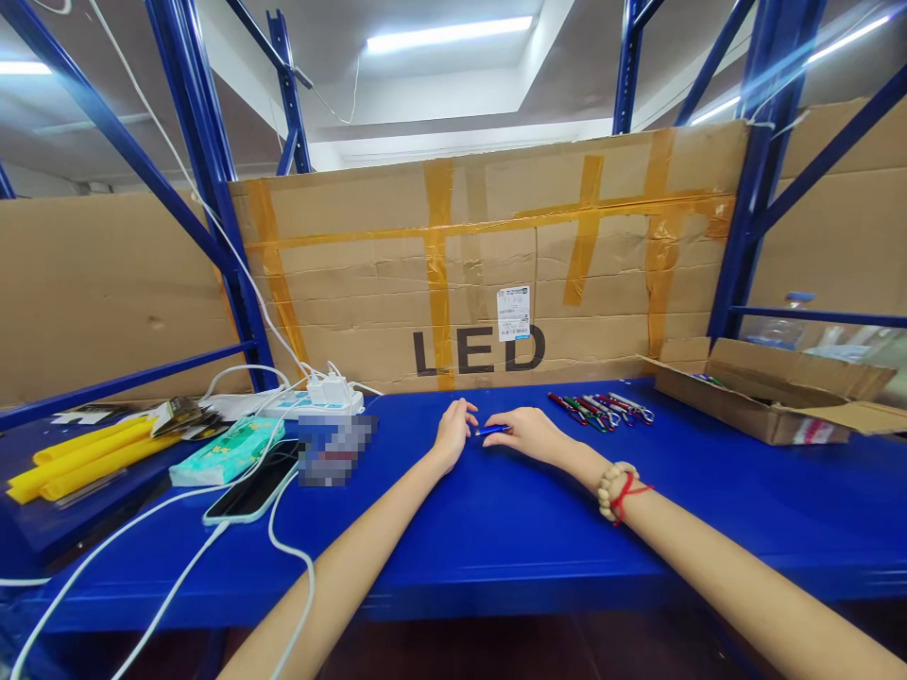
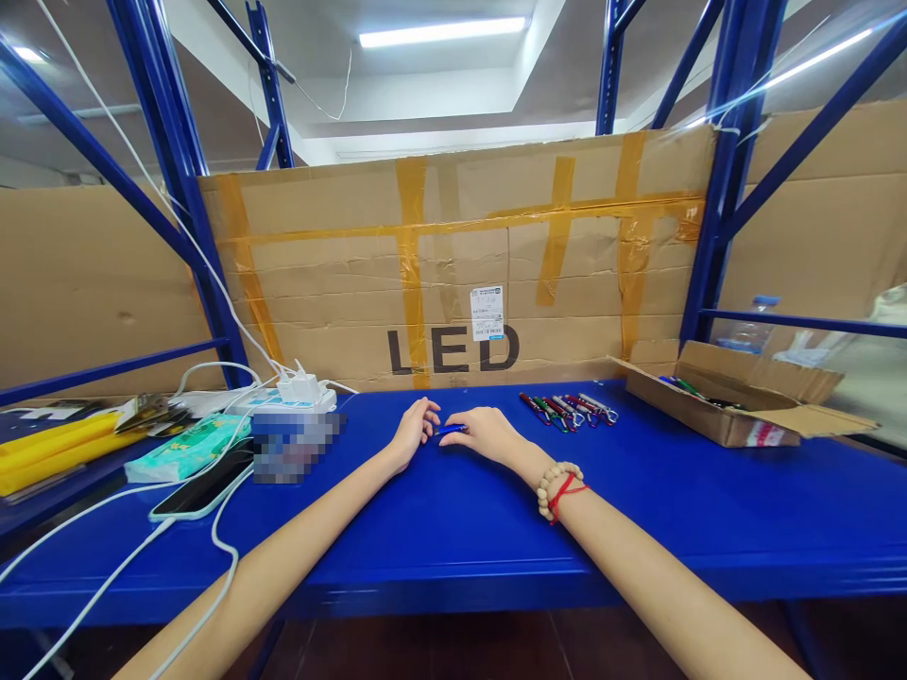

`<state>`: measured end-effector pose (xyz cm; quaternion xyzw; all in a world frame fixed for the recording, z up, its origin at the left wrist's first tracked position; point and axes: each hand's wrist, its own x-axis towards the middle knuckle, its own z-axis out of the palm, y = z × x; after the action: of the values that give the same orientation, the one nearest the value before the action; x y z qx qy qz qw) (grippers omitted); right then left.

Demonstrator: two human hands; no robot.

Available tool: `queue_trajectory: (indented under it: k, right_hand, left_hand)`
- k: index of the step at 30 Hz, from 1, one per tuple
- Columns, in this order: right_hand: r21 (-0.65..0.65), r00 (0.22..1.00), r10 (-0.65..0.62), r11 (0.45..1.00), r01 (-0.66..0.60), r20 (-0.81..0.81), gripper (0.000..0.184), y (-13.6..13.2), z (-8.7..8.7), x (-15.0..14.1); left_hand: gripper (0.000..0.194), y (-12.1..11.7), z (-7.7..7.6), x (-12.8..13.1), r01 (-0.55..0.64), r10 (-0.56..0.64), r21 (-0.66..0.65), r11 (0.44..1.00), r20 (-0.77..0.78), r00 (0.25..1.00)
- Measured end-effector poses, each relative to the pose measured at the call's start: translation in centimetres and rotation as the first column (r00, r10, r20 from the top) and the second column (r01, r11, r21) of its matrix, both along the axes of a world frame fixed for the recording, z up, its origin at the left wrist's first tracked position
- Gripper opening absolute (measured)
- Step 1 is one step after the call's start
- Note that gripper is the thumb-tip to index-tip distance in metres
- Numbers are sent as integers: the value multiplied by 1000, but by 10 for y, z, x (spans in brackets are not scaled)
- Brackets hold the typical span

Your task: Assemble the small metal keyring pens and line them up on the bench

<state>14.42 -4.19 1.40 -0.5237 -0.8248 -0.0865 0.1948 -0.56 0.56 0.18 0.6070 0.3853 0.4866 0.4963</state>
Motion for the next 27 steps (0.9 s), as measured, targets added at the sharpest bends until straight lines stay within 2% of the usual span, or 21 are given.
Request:
queue_trajectory:
  k: [9, 22, 27]
  right_hand:
    - [7, 997, -81, 997, 81, -7, 36, 0, 1, -1]
    - [10, 995, -92, 996, 92, -36, 39, -1, 1, -3]
    - [0, 996, -70, 998, 70, -49, 36, -1, 0, -2]
  left_hand:
    - [29, 2, -2, 1, -3, 3, 12, 1000, 0, 1000]
    - [31, 5, -6, 1, 8, -8, 48, 999, -13, 1000]
    - [31, 4, -4, 1, 8, -7, 21, 1000, -8, 1000]
